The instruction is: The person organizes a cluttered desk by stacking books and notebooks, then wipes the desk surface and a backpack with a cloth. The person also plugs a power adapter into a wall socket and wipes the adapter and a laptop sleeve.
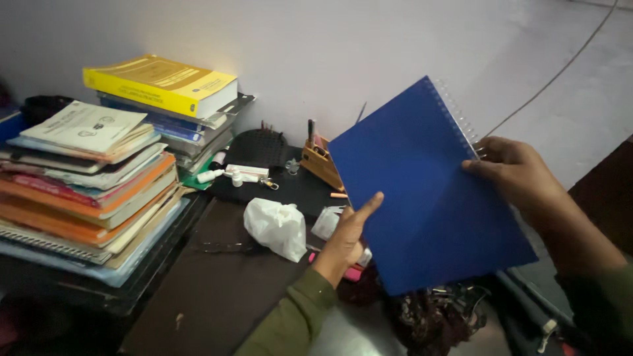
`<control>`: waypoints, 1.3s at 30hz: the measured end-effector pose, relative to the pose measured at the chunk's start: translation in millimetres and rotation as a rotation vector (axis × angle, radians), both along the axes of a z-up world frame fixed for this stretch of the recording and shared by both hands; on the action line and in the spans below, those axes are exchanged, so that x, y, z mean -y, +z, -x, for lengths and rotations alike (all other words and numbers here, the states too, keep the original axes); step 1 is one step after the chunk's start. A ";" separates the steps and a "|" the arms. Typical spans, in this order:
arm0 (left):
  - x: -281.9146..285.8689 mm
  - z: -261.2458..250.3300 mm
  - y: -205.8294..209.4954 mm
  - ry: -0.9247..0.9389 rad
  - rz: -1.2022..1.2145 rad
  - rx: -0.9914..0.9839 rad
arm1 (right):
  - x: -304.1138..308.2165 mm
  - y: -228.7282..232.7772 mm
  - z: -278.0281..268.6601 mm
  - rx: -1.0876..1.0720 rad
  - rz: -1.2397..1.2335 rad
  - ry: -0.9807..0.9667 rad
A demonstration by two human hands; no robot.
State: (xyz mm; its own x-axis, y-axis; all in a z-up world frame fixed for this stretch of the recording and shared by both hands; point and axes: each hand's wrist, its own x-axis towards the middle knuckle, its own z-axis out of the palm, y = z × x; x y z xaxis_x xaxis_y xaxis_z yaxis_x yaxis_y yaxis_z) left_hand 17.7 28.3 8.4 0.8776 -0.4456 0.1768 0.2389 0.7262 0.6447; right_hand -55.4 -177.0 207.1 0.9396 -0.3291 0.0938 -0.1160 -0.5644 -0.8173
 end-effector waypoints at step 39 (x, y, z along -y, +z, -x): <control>-219.5 140.7 -86.5 0.391 -0.054 -0.323 | -67.3 -218.7 79.6 0.097 0.863 0.188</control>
State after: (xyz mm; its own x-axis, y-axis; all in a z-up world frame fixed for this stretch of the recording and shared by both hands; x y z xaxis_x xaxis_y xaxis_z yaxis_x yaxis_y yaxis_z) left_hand -123.0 247.8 -78.0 0.9867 -0.0736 -0.1449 0.1487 0.7688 0.6219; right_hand -135.0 -109.7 -11.6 0.9461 0.0518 0.3198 0.0880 -0.9911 -0.0998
